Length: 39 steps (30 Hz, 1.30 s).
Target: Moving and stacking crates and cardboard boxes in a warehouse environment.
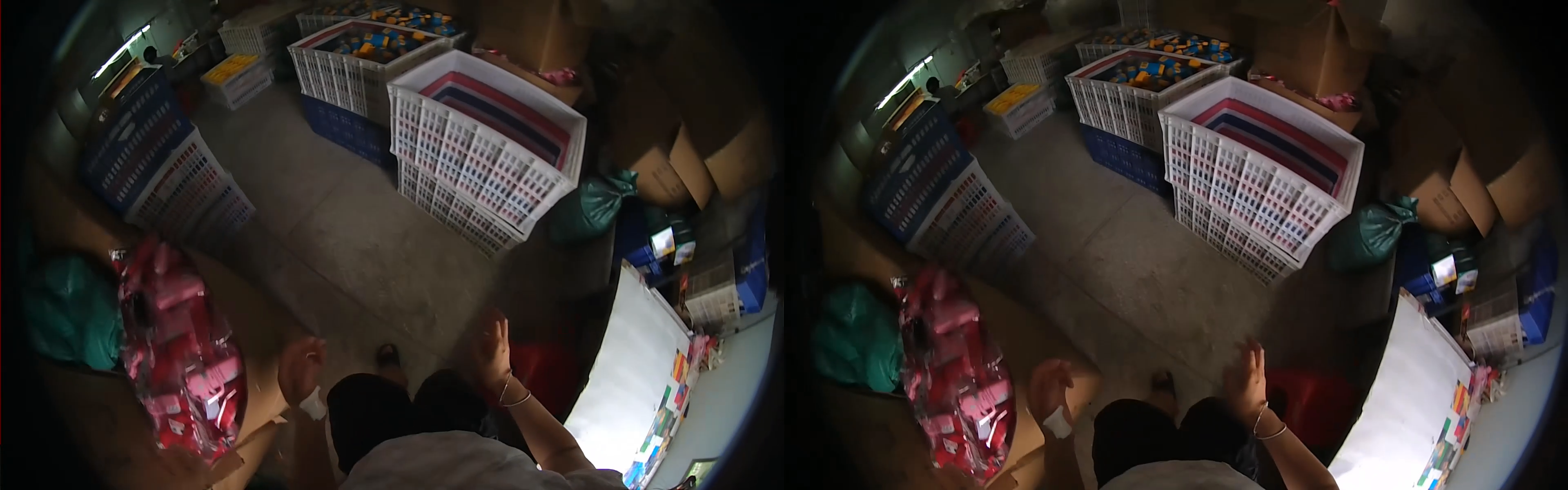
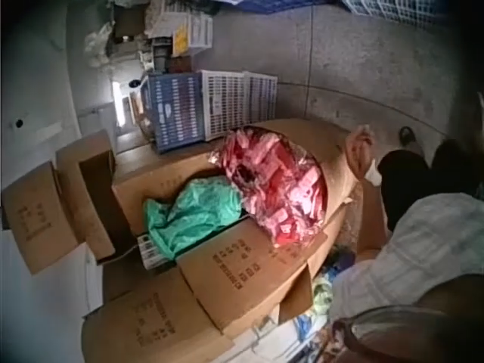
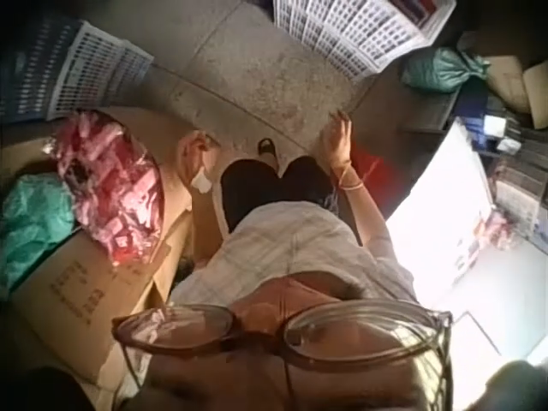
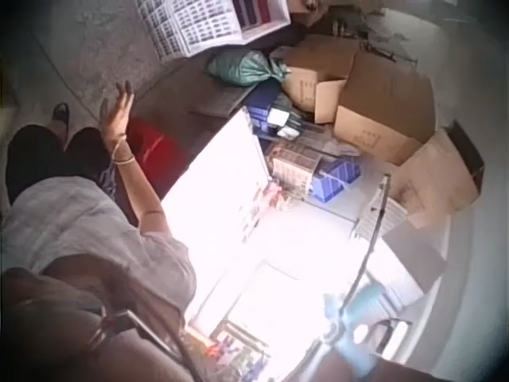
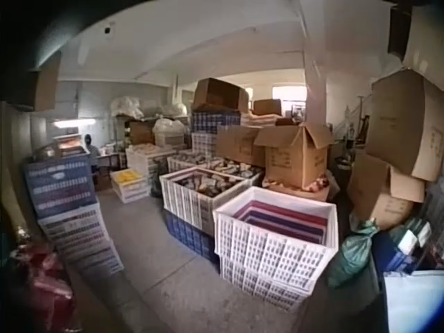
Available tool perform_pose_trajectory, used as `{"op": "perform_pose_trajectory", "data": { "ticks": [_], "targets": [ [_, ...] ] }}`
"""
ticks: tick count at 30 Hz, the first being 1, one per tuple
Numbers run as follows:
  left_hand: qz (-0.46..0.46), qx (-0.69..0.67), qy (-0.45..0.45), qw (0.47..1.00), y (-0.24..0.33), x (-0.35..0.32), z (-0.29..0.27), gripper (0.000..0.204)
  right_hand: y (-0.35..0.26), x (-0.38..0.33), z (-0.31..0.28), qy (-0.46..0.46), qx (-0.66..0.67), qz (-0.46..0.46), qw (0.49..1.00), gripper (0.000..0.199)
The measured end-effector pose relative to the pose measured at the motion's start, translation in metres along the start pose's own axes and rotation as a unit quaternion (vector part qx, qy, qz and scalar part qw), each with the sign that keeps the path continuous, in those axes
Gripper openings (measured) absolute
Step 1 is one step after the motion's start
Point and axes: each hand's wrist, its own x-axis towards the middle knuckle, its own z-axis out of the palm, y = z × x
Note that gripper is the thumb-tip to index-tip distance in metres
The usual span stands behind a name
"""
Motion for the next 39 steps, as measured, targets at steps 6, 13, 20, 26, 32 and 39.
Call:
{"op": "perform_pose_trajectory", "data": {
  "ticks": [6, 13, 20, 26, 32, 39],
  "targets": [
    [0.026, 0.074, -0.075, 0.994, -0.005, 0.148, 0.095, 0.023, 0.032, 0.142, -0.008, 0.036, -0.077, 0.018, 0.996, 0.045],
    [0.027, 0.058, -0.123, 0.990, -0.081, 0.279, 0.207, 0.019, 0.170, 0.292, -0.023, 0.155, -0.226, 0.021, 0.961, 0.055],
    [-0.112, 0.115, -0.040, 0.986, -0.171, 0.424, 0.301, 0.024, 0.431, 0.392, -0.065, 0.253, -0.315, 0.371, 0.836, 0.063],
    [-0.351, -0.006, -0.034, 0.936, -0.331, 0.550, 0.313, 0.048, 0.497, 0.413, -0.072, 0.150, -0.182, 0.517, 0.823, 0.048],
    [-0.586, 0.072, 0.080, 0.803, -0.437, 0.617, 0.367, 0.055, 0.485, 0.413, -0.079, 0.085, -0.024, 0.502, 0.860, 0.032],
    [-0.514, 0.084, 0.023, 0.853, -0.426, 0.632, 0.353, 0.033, 0.413, 0.409, -0.099, 0.118, -0.005, 0.463, 0.878, 0.028]
  ]
}}
